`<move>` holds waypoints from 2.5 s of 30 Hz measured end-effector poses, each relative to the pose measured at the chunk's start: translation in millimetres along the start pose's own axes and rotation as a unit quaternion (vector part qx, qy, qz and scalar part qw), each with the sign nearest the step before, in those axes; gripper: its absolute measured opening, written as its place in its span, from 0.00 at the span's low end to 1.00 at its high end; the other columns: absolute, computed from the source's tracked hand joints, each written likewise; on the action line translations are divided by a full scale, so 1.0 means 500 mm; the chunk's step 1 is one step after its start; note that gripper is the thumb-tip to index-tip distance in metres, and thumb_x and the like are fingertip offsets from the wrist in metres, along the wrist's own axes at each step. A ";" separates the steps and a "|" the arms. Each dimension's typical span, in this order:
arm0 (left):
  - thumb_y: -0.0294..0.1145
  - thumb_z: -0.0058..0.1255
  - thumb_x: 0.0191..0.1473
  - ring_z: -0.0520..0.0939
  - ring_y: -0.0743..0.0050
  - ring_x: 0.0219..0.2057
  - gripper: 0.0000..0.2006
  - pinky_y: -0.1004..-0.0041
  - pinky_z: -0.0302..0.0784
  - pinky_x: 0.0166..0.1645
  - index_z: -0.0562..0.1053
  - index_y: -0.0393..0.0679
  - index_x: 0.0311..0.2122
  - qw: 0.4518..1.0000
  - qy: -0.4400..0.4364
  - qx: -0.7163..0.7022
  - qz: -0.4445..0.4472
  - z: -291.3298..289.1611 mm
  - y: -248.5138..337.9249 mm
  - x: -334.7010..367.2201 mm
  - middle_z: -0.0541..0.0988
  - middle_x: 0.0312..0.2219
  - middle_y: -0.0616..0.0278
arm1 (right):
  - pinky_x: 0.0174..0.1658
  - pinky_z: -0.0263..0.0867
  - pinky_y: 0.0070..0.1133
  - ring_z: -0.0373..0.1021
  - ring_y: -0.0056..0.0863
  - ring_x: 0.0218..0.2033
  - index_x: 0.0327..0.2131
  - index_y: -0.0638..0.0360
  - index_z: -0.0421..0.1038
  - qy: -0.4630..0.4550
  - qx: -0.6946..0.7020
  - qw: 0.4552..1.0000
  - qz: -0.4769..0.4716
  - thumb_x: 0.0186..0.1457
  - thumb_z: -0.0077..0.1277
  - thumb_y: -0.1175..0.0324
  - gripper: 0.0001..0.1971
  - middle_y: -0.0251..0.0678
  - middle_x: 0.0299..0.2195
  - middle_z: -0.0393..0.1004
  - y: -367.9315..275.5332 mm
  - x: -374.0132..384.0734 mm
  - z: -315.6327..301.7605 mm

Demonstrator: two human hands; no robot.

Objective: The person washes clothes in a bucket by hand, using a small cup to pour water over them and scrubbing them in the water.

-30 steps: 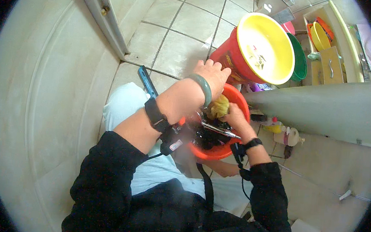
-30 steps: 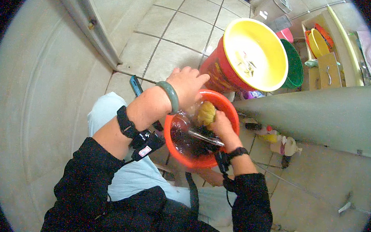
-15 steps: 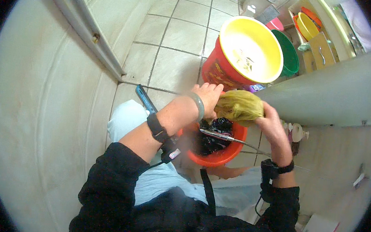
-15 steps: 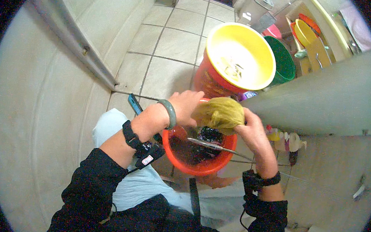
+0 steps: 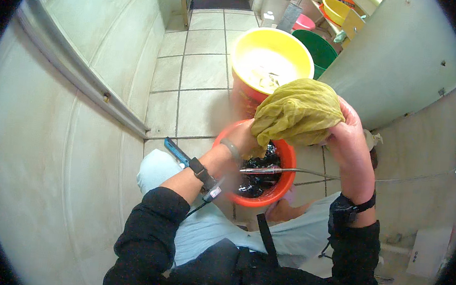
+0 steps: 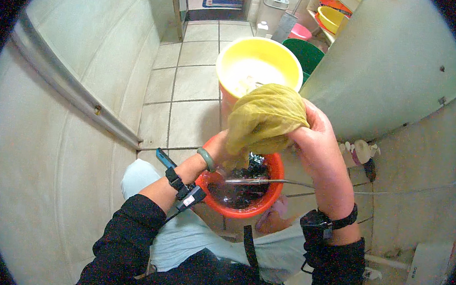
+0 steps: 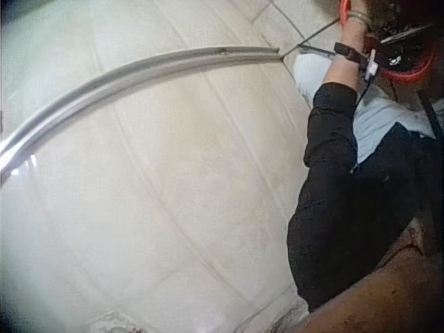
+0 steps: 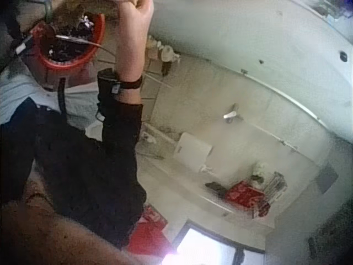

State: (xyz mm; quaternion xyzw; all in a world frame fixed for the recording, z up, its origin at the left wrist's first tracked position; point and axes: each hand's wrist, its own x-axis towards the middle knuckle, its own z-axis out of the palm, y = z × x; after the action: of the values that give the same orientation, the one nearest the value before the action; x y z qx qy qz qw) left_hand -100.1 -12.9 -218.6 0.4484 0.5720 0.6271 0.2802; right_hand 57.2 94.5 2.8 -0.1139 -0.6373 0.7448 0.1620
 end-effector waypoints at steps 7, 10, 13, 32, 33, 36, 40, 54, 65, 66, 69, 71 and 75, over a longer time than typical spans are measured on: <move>0.28 0.39 0.56 0.76 0.75 0.37 0.11 0.75 0.72 0.42 0.71 0.36 0.41 0.974 0.143 -0.172 -0.037 -0.001 0.094 -0.006 0.77 0.36 0.60 | 0.51 0.60 0.21 0.66 0.24 0.46 0.49 0.64 0.62 0.091 -0.024 0.994 0.058 0.49 0.49 0.77 0.21 0.35 0.45 0.69 0.165 -0.066 -0.143; 0.29 0.39 0.56 0.76 0.75 0.36 0.11 0.75 0.72 0.41 0.71 0.35 0.41 0.937 0.183 -0.281 -0.095 0.021 0.106 0.018 0.77 0.35 0.60 | 0.54 0.57 0.25 0.62 0.29 0.50 0.54 0.63 0.55 0.044 -0.233 0.965 0.107 0.45 0.54 0.71 0.31 0.39 0.49 0.65 0.323 -0.122 -0.207; 0.24 0.38 0.54 0.76 0.71 0.36 0.11 0.73 0.72 0.42 0.69 0.35 0.41 0.911 0.197 -0.345 -0.110 0.015 0.080 0.013 0.76 0.34 0.58 | 0.52 0.59 0.30 0.59 0.34 0.53 0.59 0.60 0.42 -0.035 -0.163 0.960 0.225 0.51 0.52 0.63 0.37 0.45 0.51 0.61 0.391 -0.144 -0.152; 0.21 0.51 0.38 0.60 0.54 0.56 0.28 0.64 0.52 0.60 0.58 0.41 0.48 0.971 -0.165 0.133 0.111 0.093 0.080 -0.057 0.60 0.52 0.50 | 0.53 0.61 0.32 0.67 0.34 0.47 0.49 0.58 0.62 0.012 0.535 0.794 0.288 0.57 0.39 0.53 0.22 0.40 0.45 0.69 0.469 -0.016 -0.088; 0.20 0.49 0.38 0.59 0.55 0.56 0.29 0.64 0.50 0.61 0.57 0.41 0.50 0.971 -0.195 0.101 0.095 0.089 0.089 -0.054 0.60 0.53 0.51 | 0.53 0.61 0.32 0.67 0.34 0.47 0.49 0.58 0.62 0.014 0.536 0.793 0.291 0.57 0.39 0.53 0.22 0.40 0.45 0.69 0.475 -0.015 -0.088; 0.23 0.47 0.43 0.59 0.65 0.56 0.29 0.66 0.53 0.60 0.56 0.40 0.54 0.995 -0.083 -0.056 -0.018 0.068 0.086 -0.052 0.59 0.53 0.57 | 0.49 0.65 0.35 0.69 0.35 0.42 0.45 0.58 0.66 0.071 0.545 0.792 0.265 0.55 0.42 0.55 0.20 0.38 0.42 0.71 0.476 -0.010 -0.081; 0.34 0.47 0.53 0.65 0.68 0.52 0.25 0.68 0.60 0.56 0.56 0.40 0.54 0.925 0.240 -0.208 -0.207 0.059 0.106 -0.023 0.63 0.50 0.58 | 0.44 0.68 0.37 0.70 0.37 0.41 0.47 0.58 0.65 0.002 0.545 0.784 0.297 0.52 0.46 0.58 0.21 0.42 0.43 0.70 0.460 -0.024 -0.100; 0.32 0.42 0.56 0.79 0.61 0.34 0.12 0.60 0.77 0.41 0.69 0.42 0.44 0.823 0.208 -0.332 -0.412 0.037 -0.173 -0.110 0.77 0.37 0.56 | 0.52 0.59 0.26 0.62 0.37 0.50 0.55 0.63 0.49 -0.088 -0.006 0.992 0.088 0.42 0.51 0.72 0.35 0.46 0.48 0.63 0.535 -0.051 -0.009; 0.48 0.40 0.54 0.68 0.49 0.51 0.23 0.36 0.57 0.51 0.64 0.47 0.51 0.738 0.038 -0.512 -0.437 0.011 -0.056 -0.113 0.68 0.51 0.55 | 0.39 0.66 0.36 0.69 0.47 0.38 0.45 0.59 0.61 -0.104 -0.528 0.842 0.033 0.40 0.57 0.66 0.26 0.48 0.37 0.67 0.502 -0.076 -0.041; 0.51 0.40 0.54 0.67 0.50 0.52 0.24 0.35 0.56 0.51 0.64 0.48 0.52 0.740 0.049 -0.497 -0.450 0.021 -0.029 -0.101 0.67 0.51 0.56 | 0.41 0.64 0.36 0.66 0.46 0.38 0.48 0.64 0.57 -0.137 -0.543 0.827 0.045 0.38 0.58 0.69 0.32 0.49 0.41 0.64 0.495 -0.070 -0.040; 0.54 0.42 0.54 0.69 0.53 0.51 0.25 0.40 0.60 0.52 0.65 0.48 0.51 0.735 0.097 -0.458 -0.490 0.030 -0.037 -0.098 0.69 0.49 0.57 | 0.47 0.61 0.34 0.64 0.46 0.43 0.51 0.64 0.55 -0.163 -0.568 0.807 0.018 0.41 0.57 0.67 0.33 0.51 0.45 0.63 0.473 -0.075 -0.027; 0.45 0.47 0.54 0.73 0.57 0.47 0.21 0.50 0.66 0.52 0.66 0.45 0.49 0.763 0.148 -0.435 -0.455 0.035 -0.059 -0.099 0.72 0.45 0.56 | 0.50 0.59 0.32 0.62 0.45 0.47 0.53 0.63 0.54 -0.144 -0.488 0.861 0.010 0.43 0.56 0.66 0.33 0.51 0.47 0.62 0.480 -0.077 -0.037; 0.35 0.48 0.52 0.75 0.59 0.45 0.18 0.58 0.71 0.51 0.66 0.41 0.48 0.801 0.137 -0.436 -0.386 0.012 -0.058 -0.084 0.73 0.44 0.53 | 0.51 0.59 0.25 0.62 0.30 0.49 0.56 0.59 0.52 -0.095 0.046 0.987 0.118 0.55 0.47 0.64 0.27 0.40 0.51 0.60 0.486 -0.034 -0.088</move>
State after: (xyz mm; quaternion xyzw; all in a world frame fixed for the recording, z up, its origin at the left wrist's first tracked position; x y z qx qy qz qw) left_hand -81.0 -41.2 -257.1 -0.0695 0.3963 0.7049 0.5842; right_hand 65.9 95.2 -244.7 -0.1095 -0.5967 0.7948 0.0175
